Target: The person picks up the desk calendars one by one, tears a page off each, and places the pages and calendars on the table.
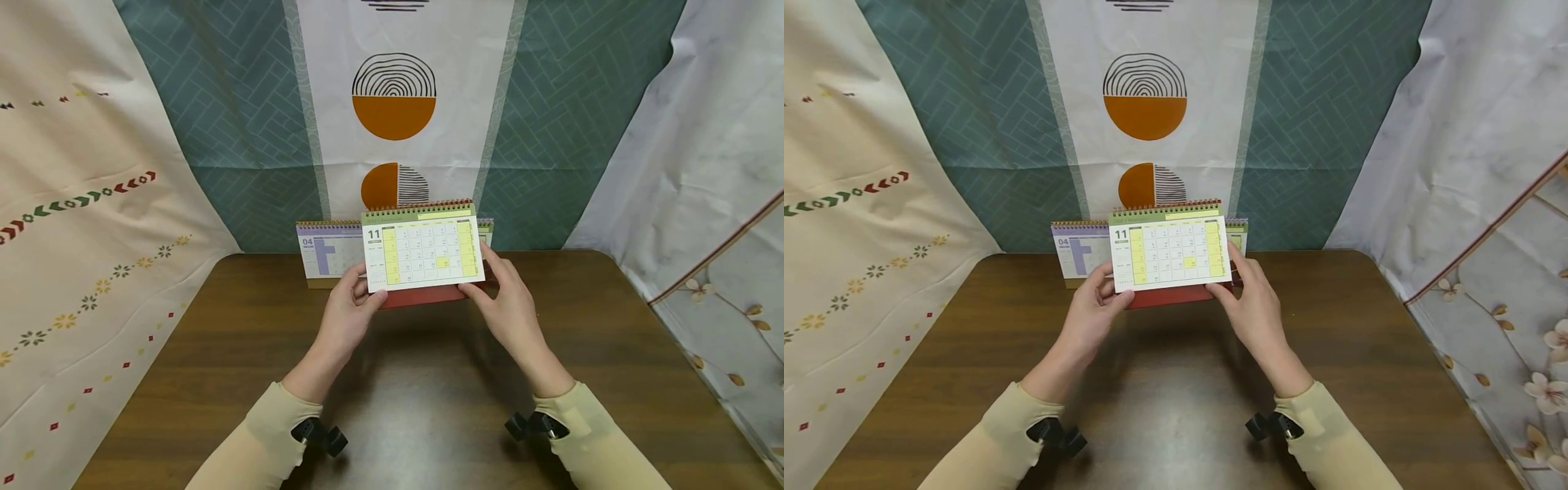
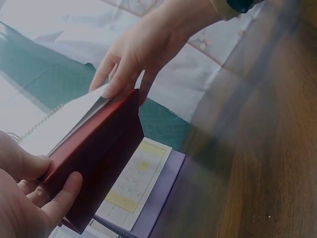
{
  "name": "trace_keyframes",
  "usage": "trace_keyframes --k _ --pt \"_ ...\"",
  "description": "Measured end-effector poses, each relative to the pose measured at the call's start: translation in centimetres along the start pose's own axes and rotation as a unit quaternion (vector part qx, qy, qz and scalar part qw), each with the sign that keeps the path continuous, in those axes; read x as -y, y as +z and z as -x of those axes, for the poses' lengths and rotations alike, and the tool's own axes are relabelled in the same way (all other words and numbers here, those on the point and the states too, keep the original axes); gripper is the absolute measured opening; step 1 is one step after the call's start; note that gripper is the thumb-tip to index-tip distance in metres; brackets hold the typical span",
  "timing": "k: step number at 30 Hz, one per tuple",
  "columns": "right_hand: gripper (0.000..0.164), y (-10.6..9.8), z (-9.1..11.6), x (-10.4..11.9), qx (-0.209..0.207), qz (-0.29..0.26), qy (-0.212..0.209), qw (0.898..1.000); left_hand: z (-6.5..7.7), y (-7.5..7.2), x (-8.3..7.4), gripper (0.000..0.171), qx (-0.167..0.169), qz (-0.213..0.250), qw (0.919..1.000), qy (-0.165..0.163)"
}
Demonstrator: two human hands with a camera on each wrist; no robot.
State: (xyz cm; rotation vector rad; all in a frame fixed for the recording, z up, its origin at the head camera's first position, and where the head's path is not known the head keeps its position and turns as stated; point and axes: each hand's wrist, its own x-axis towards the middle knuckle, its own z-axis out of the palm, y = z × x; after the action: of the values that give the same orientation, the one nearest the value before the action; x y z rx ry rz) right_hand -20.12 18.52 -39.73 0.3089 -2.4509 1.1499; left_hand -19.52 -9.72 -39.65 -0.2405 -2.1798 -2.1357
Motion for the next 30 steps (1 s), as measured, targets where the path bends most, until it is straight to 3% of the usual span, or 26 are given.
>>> trace_keyframes --k 10,30 --pt "0.095 0.12 -0.02 -0.54 0.003 0.037 -0.011 0.999 0.23 0.21 0.11 0.055 -0.010 -0.003 0.9999 -0.004" --pt "0.090 -0.32 -0.19 -0.56 -0.010 0.041 -0.018 0.999 0.14 0.24 -0.02 0.056 0.001 -0.001 0.9999 -0.010"
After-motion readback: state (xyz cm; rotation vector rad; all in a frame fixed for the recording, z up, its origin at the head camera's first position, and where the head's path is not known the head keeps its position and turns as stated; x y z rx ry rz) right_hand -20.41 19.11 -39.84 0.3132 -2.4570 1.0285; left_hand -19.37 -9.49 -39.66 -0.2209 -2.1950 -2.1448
